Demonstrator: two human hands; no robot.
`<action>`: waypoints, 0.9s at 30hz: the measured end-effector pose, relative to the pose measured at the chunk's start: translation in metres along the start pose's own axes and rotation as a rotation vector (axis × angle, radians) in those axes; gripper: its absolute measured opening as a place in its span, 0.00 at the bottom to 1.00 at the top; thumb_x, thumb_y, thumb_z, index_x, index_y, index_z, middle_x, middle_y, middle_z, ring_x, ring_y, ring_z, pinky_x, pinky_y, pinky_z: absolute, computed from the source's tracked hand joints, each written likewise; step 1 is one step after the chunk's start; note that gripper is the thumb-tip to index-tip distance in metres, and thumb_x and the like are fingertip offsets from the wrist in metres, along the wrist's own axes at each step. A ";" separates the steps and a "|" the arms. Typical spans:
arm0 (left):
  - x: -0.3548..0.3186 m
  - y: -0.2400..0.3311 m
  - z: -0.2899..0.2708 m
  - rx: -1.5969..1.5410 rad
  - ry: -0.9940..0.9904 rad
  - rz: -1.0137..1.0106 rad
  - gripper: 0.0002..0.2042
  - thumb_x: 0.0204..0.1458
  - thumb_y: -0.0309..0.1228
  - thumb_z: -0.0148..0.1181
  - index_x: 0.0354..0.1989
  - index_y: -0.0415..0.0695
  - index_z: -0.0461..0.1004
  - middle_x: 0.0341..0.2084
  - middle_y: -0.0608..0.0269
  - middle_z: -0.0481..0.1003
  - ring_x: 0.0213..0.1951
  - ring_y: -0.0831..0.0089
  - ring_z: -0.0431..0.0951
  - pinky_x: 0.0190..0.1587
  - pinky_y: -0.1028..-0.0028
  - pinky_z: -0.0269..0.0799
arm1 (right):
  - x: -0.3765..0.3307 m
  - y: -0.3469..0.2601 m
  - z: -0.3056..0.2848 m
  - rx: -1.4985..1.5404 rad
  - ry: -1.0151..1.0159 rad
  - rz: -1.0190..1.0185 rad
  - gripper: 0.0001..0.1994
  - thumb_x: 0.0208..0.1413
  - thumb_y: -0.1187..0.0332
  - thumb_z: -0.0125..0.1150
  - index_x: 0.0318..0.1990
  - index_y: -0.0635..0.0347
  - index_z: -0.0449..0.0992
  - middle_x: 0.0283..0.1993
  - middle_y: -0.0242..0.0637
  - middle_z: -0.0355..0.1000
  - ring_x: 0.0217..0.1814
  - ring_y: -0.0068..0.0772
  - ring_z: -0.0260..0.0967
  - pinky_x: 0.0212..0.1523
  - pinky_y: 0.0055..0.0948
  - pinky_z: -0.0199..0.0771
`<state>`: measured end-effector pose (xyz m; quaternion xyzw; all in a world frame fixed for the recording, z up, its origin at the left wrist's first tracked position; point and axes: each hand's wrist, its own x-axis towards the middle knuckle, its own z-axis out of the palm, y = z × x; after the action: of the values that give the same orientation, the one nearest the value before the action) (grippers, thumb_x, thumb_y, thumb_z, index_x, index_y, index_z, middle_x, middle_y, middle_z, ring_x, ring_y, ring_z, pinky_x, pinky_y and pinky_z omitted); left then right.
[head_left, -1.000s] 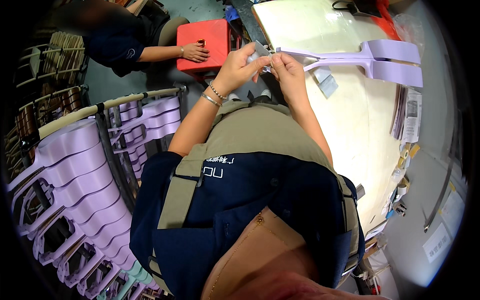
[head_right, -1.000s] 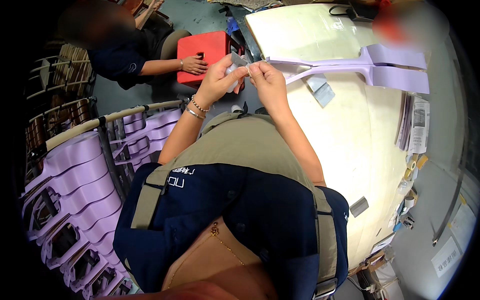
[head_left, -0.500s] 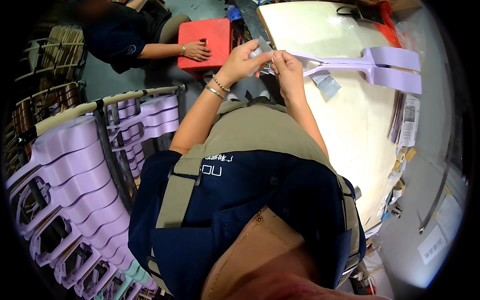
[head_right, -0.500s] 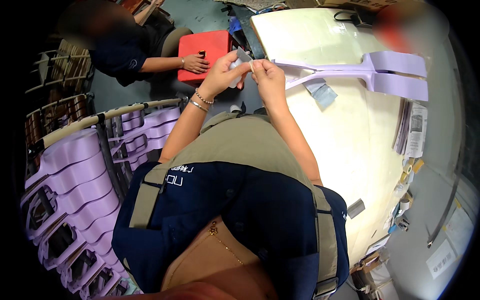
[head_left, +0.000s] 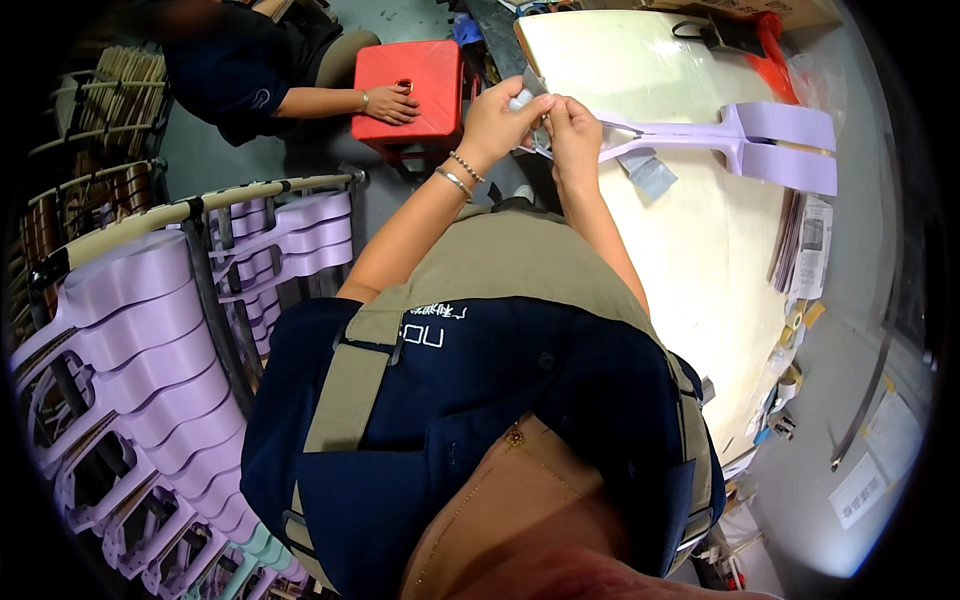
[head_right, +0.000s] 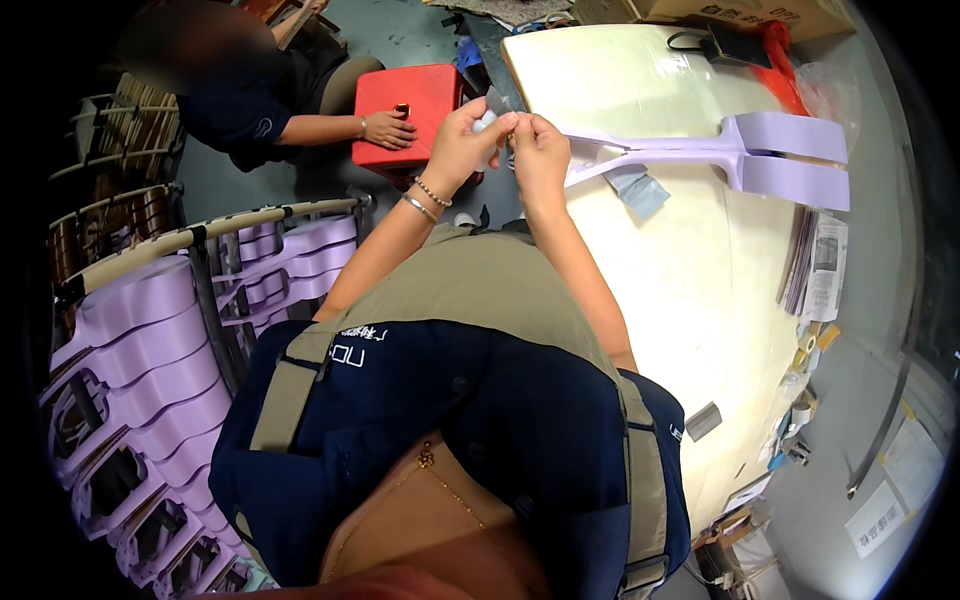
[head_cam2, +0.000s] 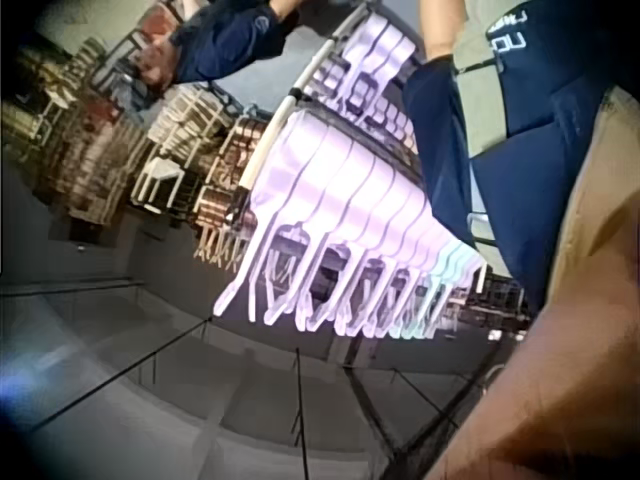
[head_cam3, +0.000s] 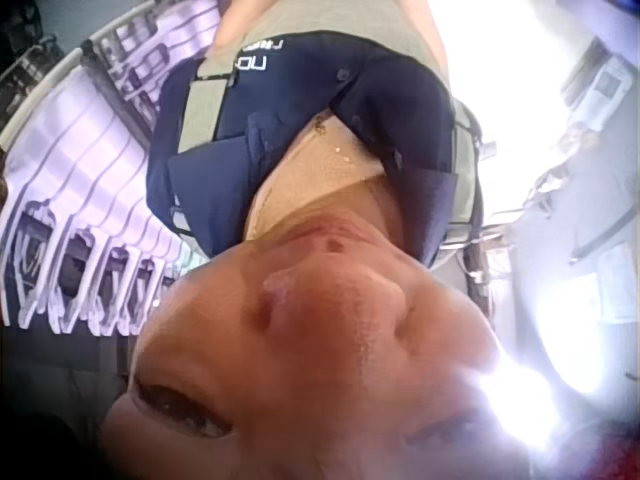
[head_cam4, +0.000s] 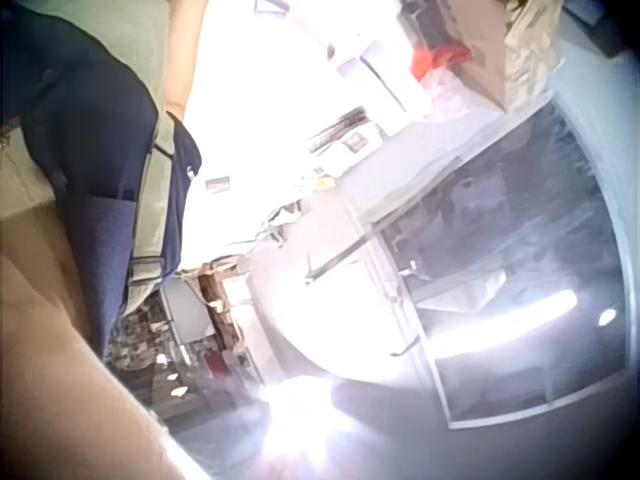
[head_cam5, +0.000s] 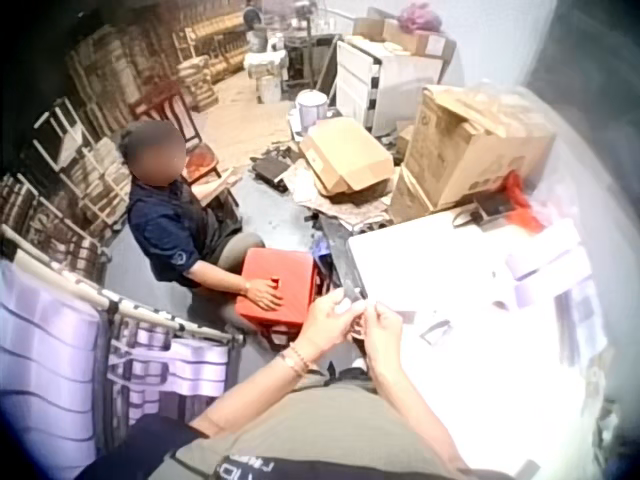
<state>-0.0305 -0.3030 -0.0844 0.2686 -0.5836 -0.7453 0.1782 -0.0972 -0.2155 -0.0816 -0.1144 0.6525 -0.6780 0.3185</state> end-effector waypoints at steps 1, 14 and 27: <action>0.001 -0.001 0.000 0.012 0.013 0.002 0.11 0.47 0.36 0.57 0.24 0.41 0.69 0.12 0.68 0.70 0.11 0.83 0.68 0.13 0.83 0.62 | -0.001 -0.002 0.003 0.015 0.000 0.000 0.10 0.56 0.70 0.46 0.31 0.67 0.71 0.20 0.24 0.62 0.19 0.11 0.50 0.20 0.13 0.49; 0.015 -0.007 0.010 0.027 0.077 0.020 0.11 0.47 0.36 0.57 0.23 0.41 0.69 0.14 0.67 0.71 0.11 0.83 0.68 0.13 0.83 0.62 | 0.015 0.010 0.007 0.030 0.131 -0.094 0.12 0.56 0.70 0.44 0.28 0.67 0.72 0.18 0.29 0.65 0.16 0.16 0.57 0.16 0.18 0.57; 0.025 -0.008 0.004 0.087 0.033 0.053 0.14 0.47 0.41 0.56 0.29 0.40 0.69 0.16 0.66 0.71 0.14 0.82 0.70 0.16 0.82 0.64 | 0.029 -0.002 -0.010 0.141 -0.126 0.051 0.11 0.57 0.68 0.44 0.27 0.63 0.69 0.15 0.25 0.60 0.13 0.13 0.49 0.14 0.16 0.51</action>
<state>-0.0522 -0.3118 -0.0960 0.2726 -0.6193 -0.7097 0.1959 -0.1256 -0.2247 -0.0883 -0.1176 0.5845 -0.7054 0.3834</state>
